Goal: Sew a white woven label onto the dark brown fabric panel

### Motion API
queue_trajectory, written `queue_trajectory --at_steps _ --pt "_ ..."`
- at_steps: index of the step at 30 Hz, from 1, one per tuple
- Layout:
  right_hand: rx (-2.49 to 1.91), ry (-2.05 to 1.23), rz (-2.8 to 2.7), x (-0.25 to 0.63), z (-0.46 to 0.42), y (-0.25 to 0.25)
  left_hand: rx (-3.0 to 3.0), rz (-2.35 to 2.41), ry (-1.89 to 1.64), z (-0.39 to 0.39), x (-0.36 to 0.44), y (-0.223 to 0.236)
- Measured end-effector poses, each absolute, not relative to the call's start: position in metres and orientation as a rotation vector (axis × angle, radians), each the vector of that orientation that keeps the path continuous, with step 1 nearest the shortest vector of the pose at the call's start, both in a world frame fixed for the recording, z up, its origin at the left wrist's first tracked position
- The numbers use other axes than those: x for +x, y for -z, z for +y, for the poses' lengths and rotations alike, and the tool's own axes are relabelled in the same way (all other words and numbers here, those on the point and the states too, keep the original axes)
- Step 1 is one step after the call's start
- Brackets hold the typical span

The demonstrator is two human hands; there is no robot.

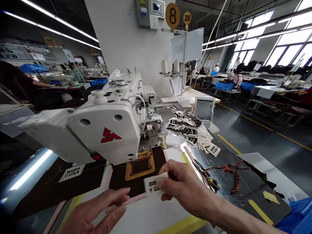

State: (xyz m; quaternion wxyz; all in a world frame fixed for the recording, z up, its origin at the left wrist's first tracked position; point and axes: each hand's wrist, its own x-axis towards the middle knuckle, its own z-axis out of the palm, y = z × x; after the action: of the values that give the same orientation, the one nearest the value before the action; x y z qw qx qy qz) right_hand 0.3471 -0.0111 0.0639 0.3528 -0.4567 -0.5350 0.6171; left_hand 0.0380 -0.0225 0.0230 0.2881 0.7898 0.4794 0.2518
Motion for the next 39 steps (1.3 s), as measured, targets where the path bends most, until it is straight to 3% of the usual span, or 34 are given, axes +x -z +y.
queue_trajectory --at_steps 3,6,22,26,31,39 --pt "-1.104 -1.72 -1.382 0.317 0.001 -0.06 1.552 1.24 -0.541 -0.016 0.05 -0.042" --pt "-1.052 -1.729 -1.407 0.302 0.008 -0.059 1.354 1.105 -0.583 -0.011 0.06 -0.054" --pt "-1.164 -1.644 -1.671 0.31 0.014 -0.053 1.287 1.177 -0.538 -0.01 0.061 -0.04" --pt "-1.262 -1.571 -1.721 0.322 0.03 -0.055 1.588 1.349 -0.602 -0.011 0.051 -0.036" --pt "-1.413 -1.557 -1.763 0.327 0.077 -0.048 2.551 1.262 -0.846 0.003 0.028 -0.026" --pt "-1.491 -1.556 -1.908 0.302 0.106 -0.048 3.105 1.062 -0.706 0.027 0.031 -0.018"
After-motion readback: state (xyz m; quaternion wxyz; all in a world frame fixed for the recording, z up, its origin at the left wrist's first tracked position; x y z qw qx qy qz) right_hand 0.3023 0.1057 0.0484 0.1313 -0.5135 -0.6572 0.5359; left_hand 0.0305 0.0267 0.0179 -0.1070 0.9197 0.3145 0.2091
